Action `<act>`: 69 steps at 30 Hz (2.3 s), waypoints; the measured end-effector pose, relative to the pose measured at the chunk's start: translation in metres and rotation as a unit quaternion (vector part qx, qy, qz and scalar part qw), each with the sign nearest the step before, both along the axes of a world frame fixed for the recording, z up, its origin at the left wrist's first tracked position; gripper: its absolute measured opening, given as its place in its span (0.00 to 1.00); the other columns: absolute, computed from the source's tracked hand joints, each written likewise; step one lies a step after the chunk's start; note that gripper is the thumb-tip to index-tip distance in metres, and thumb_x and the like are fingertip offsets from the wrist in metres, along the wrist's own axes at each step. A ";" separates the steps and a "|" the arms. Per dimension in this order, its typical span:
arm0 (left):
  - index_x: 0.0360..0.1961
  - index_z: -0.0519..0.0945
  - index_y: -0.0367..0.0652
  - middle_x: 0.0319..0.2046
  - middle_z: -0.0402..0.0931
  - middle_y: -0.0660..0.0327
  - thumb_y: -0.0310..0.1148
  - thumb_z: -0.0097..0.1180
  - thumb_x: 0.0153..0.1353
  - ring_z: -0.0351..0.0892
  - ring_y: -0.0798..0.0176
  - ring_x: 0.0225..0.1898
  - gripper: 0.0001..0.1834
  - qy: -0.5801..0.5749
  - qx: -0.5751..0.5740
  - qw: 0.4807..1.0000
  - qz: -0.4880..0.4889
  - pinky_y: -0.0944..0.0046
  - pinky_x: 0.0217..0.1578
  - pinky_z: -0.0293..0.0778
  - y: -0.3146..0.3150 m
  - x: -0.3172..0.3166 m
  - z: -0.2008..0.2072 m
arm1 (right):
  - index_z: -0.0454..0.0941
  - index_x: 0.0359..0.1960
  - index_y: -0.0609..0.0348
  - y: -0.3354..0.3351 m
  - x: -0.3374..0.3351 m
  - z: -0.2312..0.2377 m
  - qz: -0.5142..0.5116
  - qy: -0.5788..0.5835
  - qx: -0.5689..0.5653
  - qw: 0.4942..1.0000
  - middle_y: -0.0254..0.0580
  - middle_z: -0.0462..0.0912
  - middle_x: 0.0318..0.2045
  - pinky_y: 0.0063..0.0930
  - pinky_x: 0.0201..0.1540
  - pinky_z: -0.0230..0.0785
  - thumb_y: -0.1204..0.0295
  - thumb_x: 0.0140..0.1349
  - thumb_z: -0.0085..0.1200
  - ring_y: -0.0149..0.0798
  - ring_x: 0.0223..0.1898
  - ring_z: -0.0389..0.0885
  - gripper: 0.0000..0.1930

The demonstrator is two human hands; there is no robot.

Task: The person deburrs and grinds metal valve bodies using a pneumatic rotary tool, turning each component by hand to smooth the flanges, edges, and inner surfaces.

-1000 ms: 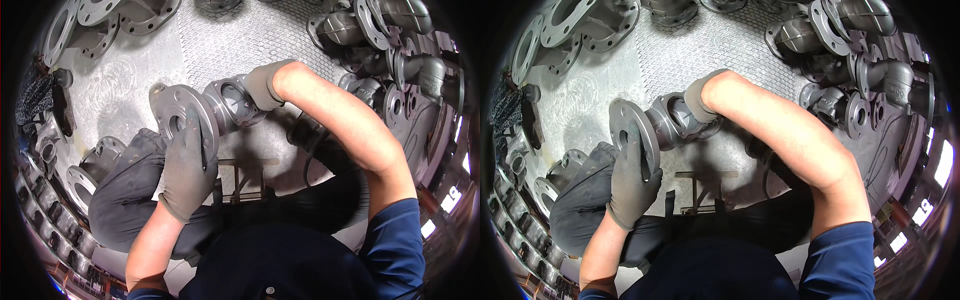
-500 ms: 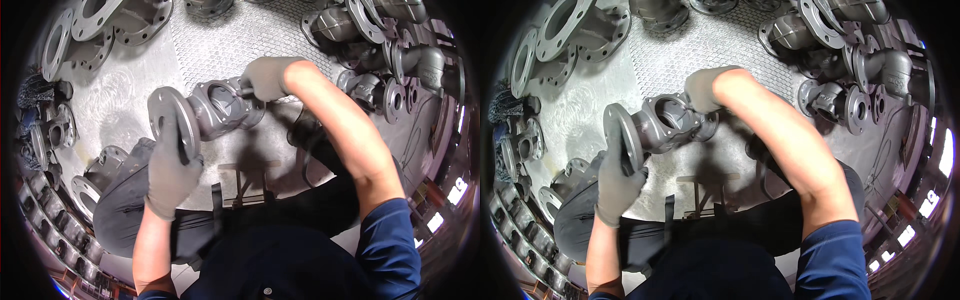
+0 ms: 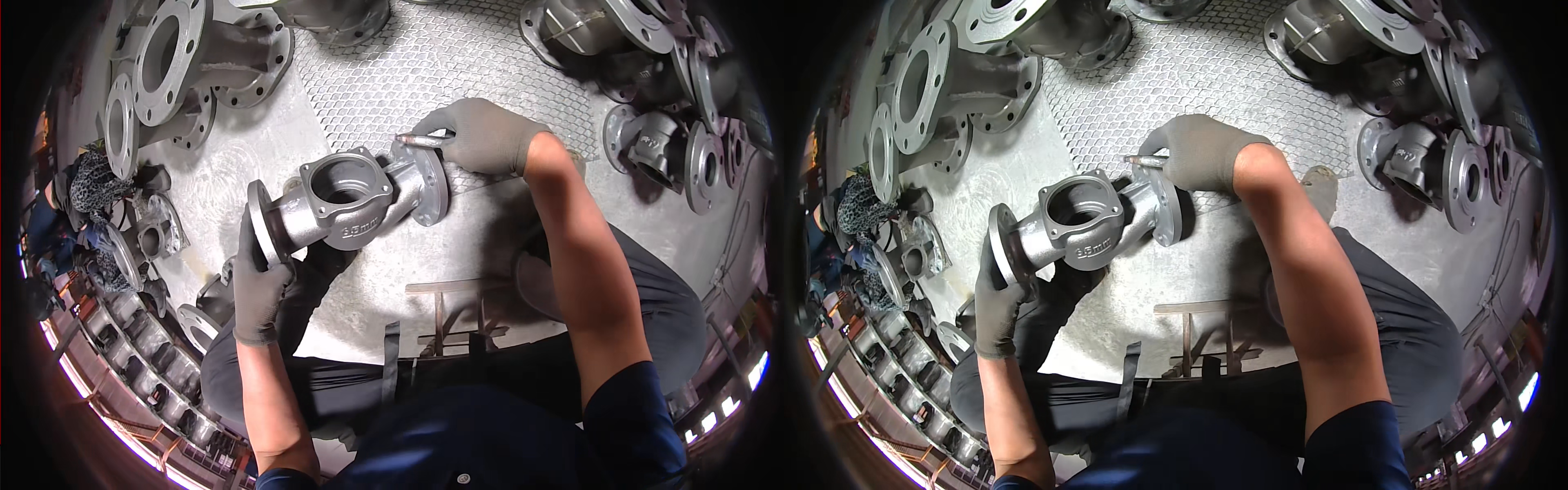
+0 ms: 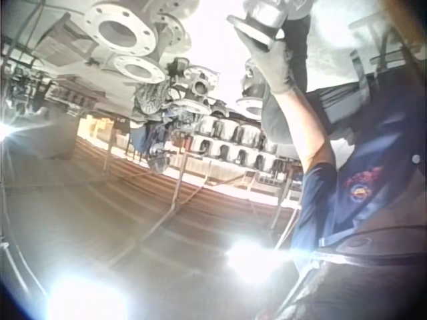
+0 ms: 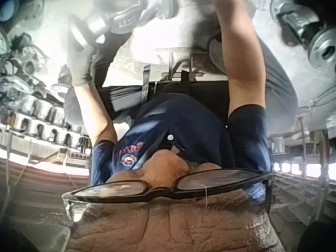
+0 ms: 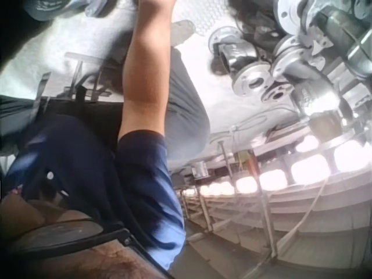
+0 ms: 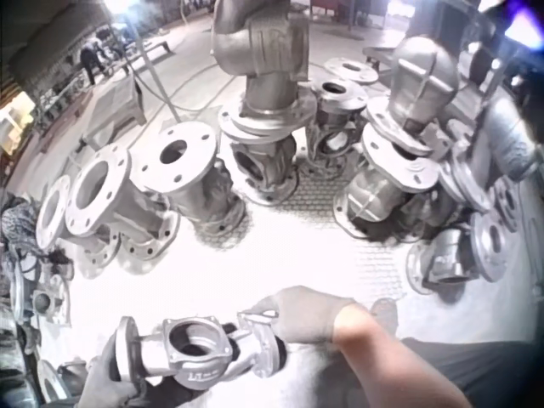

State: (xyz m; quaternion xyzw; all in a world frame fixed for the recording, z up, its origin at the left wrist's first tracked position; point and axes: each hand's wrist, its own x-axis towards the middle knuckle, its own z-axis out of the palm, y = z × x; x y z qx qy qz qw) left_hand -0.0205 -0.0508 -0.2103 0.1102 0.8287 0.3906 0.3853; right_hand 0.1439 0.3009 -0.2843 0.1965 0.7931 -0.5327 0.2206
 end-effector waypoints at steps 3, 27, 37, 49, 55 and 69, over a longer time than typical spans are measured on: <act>0.89 0.60 0.40 0.67 0.81 0.52 0.18 0.56 0.53 0.86 0.61 0.57 0.56 -0.011 -0.002 1.000 0.022 0.65 0.55 0.82 0.000 -0.002 0.000 | 0.91 0.63 0.51 0.001 -0.006 -0.009 0.009 -0.027 -0.016 0.999 0.55 0.95 0.51 0.41 0.60 0.82 0.70 0.64 0.64 0.54 0.53 0.93 0.23; 0.86 0.62 0.34 0.57 0.86 0.49 0.17 0.53 0.54 0.90 0.61 0.46 0.52 -0.048 -0.011 0.997 0.067 0.63 0.45 0.86 0.008 -0.003 0.003 | 0.89 0.69 0.47 0.000 -0.019 -0.016 -0.016 -0.036 -0.060 0.997 0.42 0.95 0.43 0.30 0.44 0.82 0.69 0.71 0.62 0.29 0.35 0.87 0.24; 0.89 0.53 0.30 0.61 0.83 0.47 0.17 0.61 0.57 0.86 0.63 0.50 0.56 -0.019 0.006 0.998 0.062 0.64 0.47 0.86 0.043 0.025 0.026 | 0.87 0.69 0.57 0.008 0.023 -0.001 -0.188 -0.063 -0.027 0.980 0.41 0.92 0.41 0.31 0.43 0.80 0.74 0.67 0.57 0.33 0.36 0.86 0.27; 0.87 0.53 0.26 0.47 0.89 0.49 0.22 0.68 0.61 0.88 0.67 0.38 0.55 0.051 0.013 0.999 0.015 0.66 0.37 0.85 0.054 0.046 0.025 | 0.83 0.72 0.51 -0.062 0.043 -0.024 -0.075 -0.091 0.080 0.990 0.62 0.91 0.53 0.49 0.61 0.80 0.70 0.69 0.56 0.66 0.55 0.90 0.28; 0.87 0.54 0.26 0.49 0.89 0.47 0.22 0.69 0.60 0.89 0.65 0.41 0.56 0.059 0.011 0.998 0.016 0.65 0.38 0.86 0.050 0.045 0.021 | 0.85 0.65 0.54 -0.075 0.043 -0.035 -0.094 -0.103 0.113 0.984 0.66 0.91 0.50 0.53 0.60 0.80 0.76 0.68 0.50 0.68 0.55 0.89 0.24; 0.87 0.54 0.26 0.45 0.89 0.50 0.22 0.68 0.60 0.88 0.67 0.37 0.55 0.074 0.009 0.997 -0.004 0.65 0.37 0.85 0.056 0.045 0.025 | 0.86 0.61 0.58 -0.080 0.057 -0.046 -0.151 -0.016 0.098 0.984 0.65 0.92 0.44 0.57 0.54 0.83 0.64 0.72 0.60 0.69 0.48 0.90 0.20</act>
